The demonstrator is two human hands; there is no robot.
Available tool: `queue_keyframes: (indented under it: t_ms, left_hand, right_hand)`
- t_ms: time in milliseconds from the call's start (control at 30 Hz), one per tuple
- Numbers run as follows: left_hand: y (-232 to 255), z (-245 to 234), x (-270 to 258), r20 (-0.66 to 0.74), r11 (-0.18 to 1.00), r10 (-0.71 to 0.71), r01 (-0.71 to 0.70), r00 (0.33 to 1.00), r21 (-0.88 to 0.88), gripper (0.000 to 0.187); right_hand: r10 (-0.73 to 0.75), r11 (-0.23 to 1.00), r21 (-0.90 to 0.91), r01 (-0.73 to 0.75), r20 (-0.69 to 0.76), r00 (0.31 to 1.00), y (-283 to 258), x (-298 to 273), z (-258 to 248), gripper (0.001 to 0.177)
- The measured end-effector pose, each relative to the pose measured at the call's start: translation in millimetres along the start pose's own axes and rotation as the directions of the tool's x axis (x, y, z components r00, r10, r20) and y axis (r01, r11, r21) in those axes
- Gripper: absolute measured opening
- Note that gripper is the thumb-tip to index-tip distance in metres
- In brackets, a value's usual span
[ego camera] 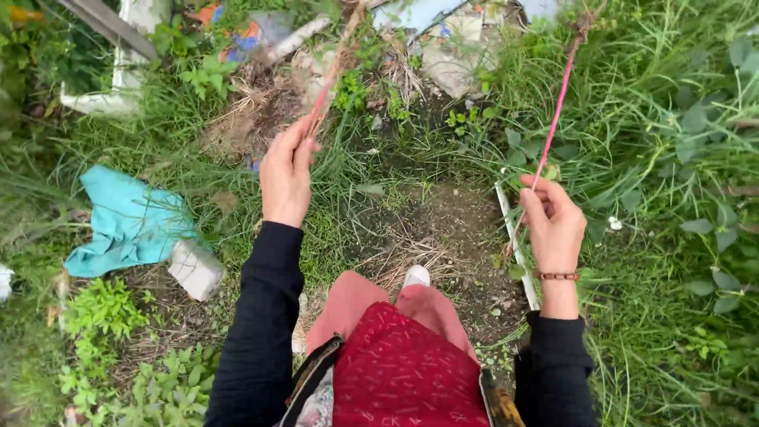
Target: The person gathers plant stems and branches in an outdoor garden area and processes them by stripping the stems.
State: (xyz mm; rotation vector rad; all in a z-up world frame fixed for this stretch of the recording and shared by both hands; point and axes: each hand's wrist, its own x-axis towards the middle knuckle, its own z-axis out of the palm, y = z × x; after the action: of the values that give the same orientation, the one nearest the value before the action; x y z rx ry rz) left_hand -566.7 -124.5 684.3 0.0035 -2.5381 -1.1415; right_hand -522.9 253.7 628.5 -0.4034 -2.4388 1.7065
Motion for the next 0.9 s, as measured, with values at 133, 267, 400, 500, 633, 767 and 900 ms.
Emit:
queue_keyframes:
  t_ms: [133,267,400,500,633,767,900]
  left_hand:
    - [35,36,37,0.152,0.992,-0.020,0.038,0.988,-0.117,0.033]
    - [56,71,59,0.228,1.000,0.029,-0.029,0.973,-0.003,0.033]
    - [43,116,86,0.248,0.988,0.012,0.026,0.969,-0.152,0.033]
    - [31,136,121,0.294,0.983,-0.093,0.134,0.951,-0.123,0.033]
    - [8,148,178,0.243,0.985,-0.114,0.142,0.963,-0.099,0.031]
    - [-26,173,236,0.119,0.981,-0.152,0.164,0.981,-0.101,0.032]
    - [-38,193,294,0.079,0.963,-0.240,0.248,0.967,-0.104,0.034]
  right_hand:
    - [0.029,0.999,0.049,-0.024,-0.108,0.994,24,5,-24,0.024]
    - [0.093,0.995,0.046,-0.087,-0.166,0.982,41,6,-40,0.025]
    - [0.138,0.990,-0.012,-0.143,-0.190,0.972,52,40,-47,0.026]
    - [0.138,0.990,0.027,-0.136,-0.183,0.973,57,85,-44,0.025]
    - [0.090,0.995,0.054,-0.081,-0.191,0.978,48,170,-27,0.025]
    - [0.058,0.997,0.054,-0.050,-0.141,0.988,27,268,-23,0.025]
    - [0.008,0.997,0.071,-0.001,-0.105,0.994,14,361,-22,0.024]
